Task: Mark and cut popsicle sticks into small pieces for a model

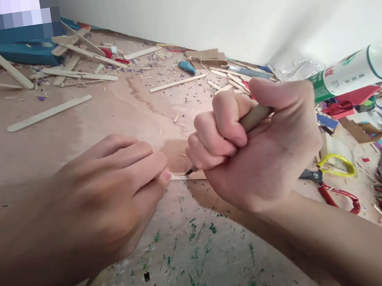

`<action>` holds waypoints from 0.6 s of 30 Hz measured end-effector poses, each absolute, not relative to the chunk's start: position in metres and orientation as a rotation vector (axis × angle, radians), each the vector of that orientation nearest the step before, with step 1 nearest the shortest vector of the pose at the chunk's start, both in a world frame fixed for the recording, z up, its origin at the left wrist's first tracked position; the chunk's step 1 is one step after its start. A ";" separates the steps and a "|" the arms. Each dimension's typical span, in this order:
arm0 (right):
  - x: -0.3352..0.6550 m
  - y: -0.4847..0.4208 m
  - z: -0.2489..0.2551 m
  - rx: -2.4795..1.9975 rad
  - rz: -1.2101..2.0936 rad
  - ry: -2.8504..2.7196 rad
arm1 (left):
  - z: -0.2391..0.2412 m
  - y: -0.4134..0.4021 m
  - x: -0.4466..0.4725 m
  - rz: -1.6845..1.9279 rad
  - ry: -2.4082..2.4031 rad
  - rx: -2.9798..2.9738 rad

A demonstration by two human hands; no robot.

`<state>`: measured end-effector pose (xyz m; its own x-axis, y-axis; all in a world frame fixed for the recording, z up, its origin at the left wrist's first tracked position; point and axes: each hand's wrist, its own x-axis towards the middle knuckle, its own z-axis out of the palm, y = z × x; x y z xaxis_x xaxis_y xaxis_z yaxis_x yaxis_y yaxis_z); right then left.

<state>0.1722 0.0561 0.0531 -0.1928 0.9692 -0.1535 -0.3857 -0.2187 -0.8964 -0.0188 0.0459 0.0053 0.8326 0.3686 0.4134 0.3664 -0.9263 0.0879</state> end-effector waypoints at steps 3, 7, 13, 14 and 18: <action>0.179 0.056 0.046 -0.898 1.652 -0.863 | 0.005 0.045 -0.020 0.668 0.597 3.013; 0.184 0.056 0.040 -0.898 1.659 -0.809 | 0.005 0.044 -0.020 0.660 0.614 3.016; 0.175 0.056 0.055 -1.003 1.594 -0.937 | 0.005 0.044 -0.019 0.680 0.621 3.020; 0.174 0.055 0.059 -1.063 1.592 -0.986 | 0.005 0.043 -0.019 0.683 0.621 3.018; 0.171 0.044 0.068 -1.252 1.611 -1.280 | 0.005 0.043 -0.019 0.682 0.618 3.016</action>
<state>0.1706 0.0444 0.0680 -0.2719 0.9291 -0.2506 0.0338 -0.2510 -0.9674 -0.0193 0.0430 0.0046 0.8297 0.3725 0.4158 0.3777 -0.9230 0.0733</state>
